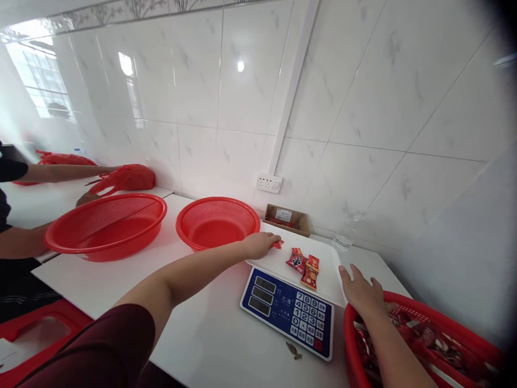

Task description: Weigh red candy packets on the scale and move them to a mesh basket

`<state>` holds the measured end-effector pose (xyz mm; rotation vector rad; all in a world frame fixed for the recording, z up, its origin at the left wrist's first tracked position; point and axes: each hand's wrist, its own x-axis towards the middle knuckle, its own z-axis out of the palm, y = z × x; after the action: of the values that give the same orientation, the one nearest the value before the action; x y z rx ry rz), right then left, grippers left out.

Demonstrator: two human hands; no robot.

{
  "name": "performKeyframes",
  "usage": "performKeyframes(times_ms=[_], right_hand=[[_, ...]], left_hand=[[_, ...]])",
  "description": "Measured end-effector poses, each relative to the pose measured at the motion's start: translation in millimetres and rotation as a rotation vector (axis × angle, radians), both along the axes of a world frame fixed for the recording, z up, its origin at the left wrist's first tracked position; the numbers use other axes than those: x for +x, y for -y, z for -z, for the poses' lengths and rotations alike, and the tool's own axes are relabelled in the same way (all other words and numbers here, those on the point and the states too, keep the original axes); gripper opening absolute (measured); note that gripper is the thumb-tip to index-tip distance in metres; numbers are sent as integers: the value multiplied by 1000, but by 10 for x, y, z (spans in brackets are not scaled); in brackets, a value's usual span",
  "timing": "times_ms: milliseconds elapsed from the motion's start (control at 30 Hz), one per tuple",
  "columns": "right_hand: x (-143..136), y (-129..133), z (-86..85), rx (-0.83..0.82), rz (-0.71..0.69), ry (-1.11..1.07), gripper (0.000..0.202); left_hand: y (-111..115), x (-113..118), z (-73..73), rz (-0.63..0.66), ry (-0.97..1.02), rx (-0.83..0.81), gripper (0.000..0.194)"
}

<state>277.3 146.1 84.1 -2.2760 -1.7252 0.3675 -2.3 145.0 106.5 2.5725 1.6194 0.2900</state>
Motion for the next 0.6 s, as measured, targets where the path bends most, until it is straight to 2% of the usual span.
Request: performKeyframes(times_ms=[133, 233, 333, 500, 567, 600], right_hand=[[-11, -1, -5, 3, 6, 3, 69], [-11, -4, -2, 1, 5, 8, 69], [-3, -10, 7, -3, 8, 10, 70], [16, -32, 38, -9, 2, 4, 69], [26, -41, 55, -6, -4, 0, 70], [31, -44, 64, 2, -7, 1, 71]], left_hand=[[60, -302, -159, -200, 16, 107, 45], [92, -415, -238, -241, 6, 124, 46], [129, -265, -227, -130, -10, 84, 49], [172, 330, -53, 259, -25, 45, 53], [155, 525, 26, 359, -25, 54, 56], [139, 594, 61, 366, -26, 57, 58]])
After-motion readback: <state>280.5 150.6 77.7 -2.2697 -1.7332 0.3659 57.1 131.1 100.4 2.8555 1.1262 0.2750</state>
